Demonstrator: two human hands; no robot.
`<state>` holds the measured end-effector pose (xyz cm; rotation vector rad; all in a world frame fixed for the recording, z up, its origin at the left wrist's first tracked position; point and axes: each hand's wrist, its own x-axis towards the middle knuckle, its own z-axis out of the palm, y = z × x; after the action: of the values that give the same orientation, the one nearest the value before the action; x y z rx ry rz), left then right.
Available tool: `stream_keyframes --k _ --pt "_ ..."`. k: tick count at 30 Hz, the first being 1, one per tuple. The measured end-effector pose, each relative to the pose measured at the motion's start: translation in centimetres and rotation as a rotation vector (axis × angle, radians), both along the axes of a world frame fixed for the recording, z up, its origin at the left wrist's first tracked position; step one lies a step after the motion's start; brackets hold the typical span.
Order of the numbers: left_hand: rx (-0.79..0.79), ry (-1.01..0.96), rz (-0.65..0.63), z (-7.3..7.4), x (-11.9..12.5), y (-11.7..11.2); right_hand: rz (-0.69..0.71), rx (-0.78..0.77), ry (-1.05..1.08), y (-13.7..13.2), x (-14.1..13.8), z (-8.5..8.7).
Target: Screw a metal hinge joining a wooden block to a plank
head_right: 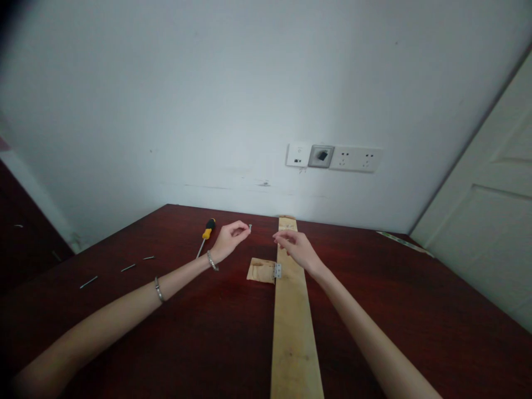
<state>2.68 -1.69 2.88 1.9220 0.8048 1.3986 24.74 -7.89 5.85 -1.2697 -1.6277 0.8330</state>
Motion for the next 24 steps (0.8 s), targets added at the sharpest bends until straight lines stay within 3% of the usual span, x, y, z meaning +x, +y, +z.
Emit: stream_keyframes --k 3,7,16,24 --pt "0.012 -0.040 -0.008 0.3 2.0 -0.5 -0.013 0.136 -0.035 0.8 -0.5 0.1" --pt "0.029 -0.051 -0.048 0.3 3.0 -1.0 -0.056 0.255 -0.016 1.3 -0.9 0.0" --pt "0.096 -0.017 -0.095 0.4 2.6 -2.5 -0.073 0.195 0.054 0.2 -1.7 -0.5" --pt "0.139 0.007 -0.100 0.7 2.6 -3.8 -0.013 0.138 0.029 -0.7 -1.3 0.6"
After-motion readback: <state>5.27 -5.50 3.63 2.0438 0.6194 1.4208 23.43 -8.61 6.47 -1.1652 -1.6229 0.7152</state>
